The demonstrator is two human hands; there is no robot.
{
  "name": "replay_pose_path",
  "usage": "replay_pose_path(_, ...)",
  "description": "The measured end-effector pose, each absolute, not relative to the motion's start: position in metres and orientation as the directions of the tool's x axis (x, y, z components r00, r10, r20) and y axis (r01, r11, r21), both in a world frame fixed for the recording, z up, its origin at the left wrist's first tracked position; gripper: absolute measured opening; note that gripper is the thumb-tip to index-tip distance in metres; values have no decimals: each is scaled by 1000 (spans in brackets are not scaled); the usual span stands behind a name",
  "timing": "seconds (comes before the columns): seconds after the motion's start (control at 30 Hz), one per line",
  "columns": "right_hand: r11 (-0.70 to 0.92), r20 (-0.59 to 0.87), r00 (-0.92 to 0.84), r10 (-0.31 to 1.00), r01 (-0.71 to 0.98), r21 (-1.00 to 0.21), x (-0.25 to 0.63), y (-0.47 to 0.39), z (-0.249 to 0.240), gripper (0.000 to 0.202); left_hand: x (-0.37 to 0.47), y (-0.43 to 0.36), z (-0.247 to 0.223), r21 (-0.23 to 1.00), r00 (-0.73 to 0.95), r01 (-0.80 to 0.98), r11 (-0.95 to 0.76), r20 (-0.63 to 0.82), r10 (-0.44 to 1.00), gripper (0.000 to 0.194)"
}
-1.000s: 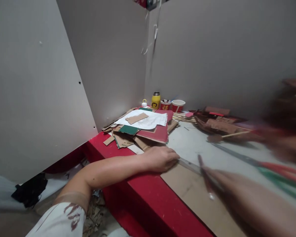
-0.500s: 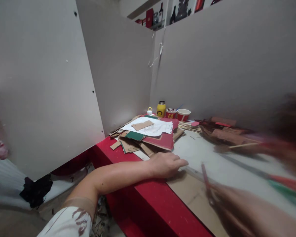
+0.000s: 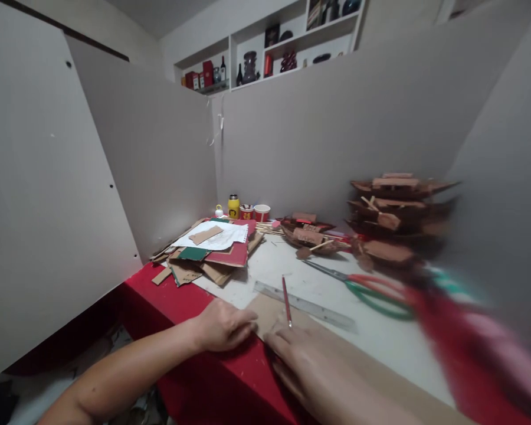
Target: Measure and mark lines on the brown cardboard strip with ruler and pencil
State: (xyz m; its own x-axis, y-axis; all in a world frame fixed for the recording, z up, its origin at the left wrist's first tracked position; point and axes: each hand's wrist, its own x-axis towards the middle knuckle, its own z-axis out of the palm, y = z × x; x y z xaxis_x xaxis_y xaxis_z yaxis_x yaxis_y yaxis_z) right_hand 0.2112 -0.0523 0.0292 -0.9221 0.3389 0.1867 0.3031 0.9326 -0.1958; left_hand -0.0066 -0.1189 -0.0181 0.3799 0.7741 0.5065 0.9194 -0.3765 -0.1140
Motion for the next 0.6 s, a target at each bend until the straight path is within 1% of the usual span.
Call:
replay_pose_path(0.1, 937, 127, -945, 302, 270, -220, 206, -60, 29, 24, -6, -120, -15, -96, 357, 927, -362, 520, 776, 25)
replay_pose_path(0.23, 921, 127, -944, 304, 257, -291, 205, -63, 32, 26, -24, -122, -5, -63, 270, 957, -283, 551, 789, 28)
replay_pose_path(0.37, 917, 114, -947, 300, 253, -308, 210, -64, 37, 27, -71, -129, 12, 9, 29, 999, -44, 603, 797, 30)
replay_pose_path(0.47, 913, 109, -951, 291, 242, -329, 212, -65, 37, 28, -113, -137, 20, 25, -125, 990, 138, 603, 788, 28)
replay_pose_path(0.5, 912, 106, -952, 289, 239, -334, 212, -64, 37, 28, -126, -139, 21, 19, -164, 981, 191, 595, 787, 30)
replay_pose_path(0.6, 911, 91, -953, 288, 243, -334, 210, -63, 32, 30, -154, -138, 19, -17, -250, 952, 306, 533, 809, 59)
